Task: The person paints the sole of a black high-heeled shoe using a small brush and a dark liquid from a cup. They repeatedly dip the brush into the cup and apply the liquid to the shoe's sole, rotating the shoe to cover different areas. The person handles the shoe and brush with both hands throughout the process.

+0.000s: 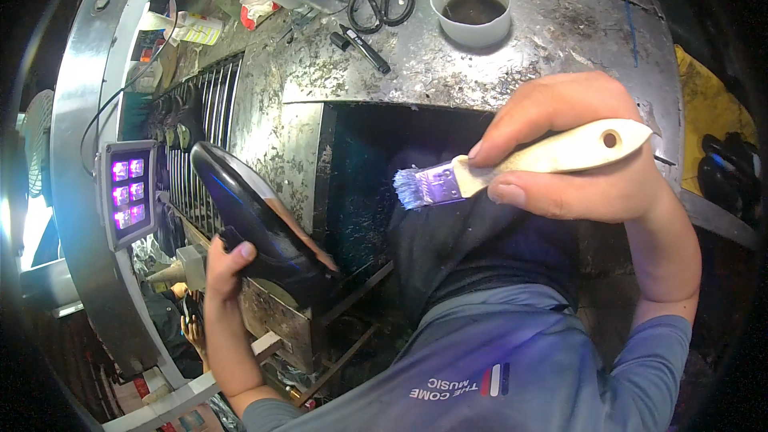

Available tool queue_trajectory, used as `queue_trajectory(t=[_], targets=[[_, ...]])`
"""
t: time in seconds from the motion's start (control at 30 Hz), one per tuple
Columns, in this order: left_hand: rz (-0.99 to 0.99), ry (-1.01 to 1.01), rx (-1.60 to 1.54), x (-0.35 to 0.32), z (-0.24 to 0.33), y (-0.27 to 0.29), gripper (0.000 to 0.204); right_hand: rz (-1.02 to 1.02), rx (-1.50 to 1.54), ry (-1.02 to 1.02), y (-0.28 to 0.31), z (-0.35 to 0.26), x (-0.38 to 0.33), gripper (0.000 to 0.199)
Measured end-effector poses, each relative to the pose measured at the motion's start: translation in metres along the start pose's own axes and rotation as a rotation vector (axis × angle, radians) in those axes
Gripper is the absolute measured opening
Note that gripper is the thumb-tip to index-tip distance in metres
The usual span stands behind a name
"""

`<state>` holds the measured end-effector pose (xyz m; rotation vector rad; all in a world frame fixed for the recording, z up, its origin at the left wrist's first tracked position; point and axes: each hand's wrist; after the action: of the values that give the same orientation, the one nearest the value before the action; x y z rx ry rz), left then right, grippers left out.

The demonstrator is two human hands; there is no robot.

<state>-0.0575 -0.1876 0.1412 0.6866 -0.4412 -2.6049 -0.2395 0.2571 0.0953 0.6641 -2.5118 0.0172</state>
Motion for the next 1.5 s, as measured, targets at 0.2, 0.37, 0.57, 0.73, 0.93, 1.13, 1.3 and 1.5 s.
queue_trajectory(t=[0.2, 0.37, 0.57, 0.73, 0.93, 1.13, 1.3, 1.5], targets=[[0.422, -0.122, 0.505, 0.089, 0.020, 0.085, 0.069, 0.004, -0.031, -0.042, 0.004, 0.007, 0.002, 0.024], [0.547, -0.048, 0.617, 0.183, 0.033, 0.129, 0.088, 0.025, -0.114, -0.067, 0.009, 0.009, 0.006, 0.027], [0.688, -0.136, 0.864, 0.305, 0.019, 0.170, 0.094, 0.115, -0.222, -0.192, 0.017, 0.013, 0.006, 0.028], [0.876, -0.279, 1.001, 0.378, -0.012, 0.194, 0.086, 0.193, -0.280, -0.257, 0.011, 0.030, 0.014, 0.027], [1.021, -0.406, 0.971, 0.412, -0.043, 0.204, 0.089, 0.192, -0.263, -0.286, 0.003, 0.032, 0.021, 0.024], [1.060, -0.795, 1.055, 0.372, -0.068, 0.199, 0.064, 0.317, -0.283, -0.198, 0.015, 0.022, -0.012, 0.025], [0.848, -1.057, 0.976, 0.206, -0.016, 0.024, 0.051, 0.728, -0.172, -0.386, 0.071, -0.006, -0.076, 0.029], [0.691, -1.303, 0.911, 0.110, -0.023, -0.038, 0.041, 0.861, -1.623, -0.304, 0.235, 0.008, -0.186, 0.023]])
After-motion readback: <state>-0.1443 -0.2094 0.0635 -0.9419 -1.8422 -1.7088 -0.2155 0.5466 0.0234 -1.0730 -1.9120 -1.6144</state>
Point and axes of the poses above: each hand's wrist, its own x-axis towards the middle knuckle, its own y-axis out of the back of the hand, z = x × y, and after that the axes turned 13 degrees about z, right-handed
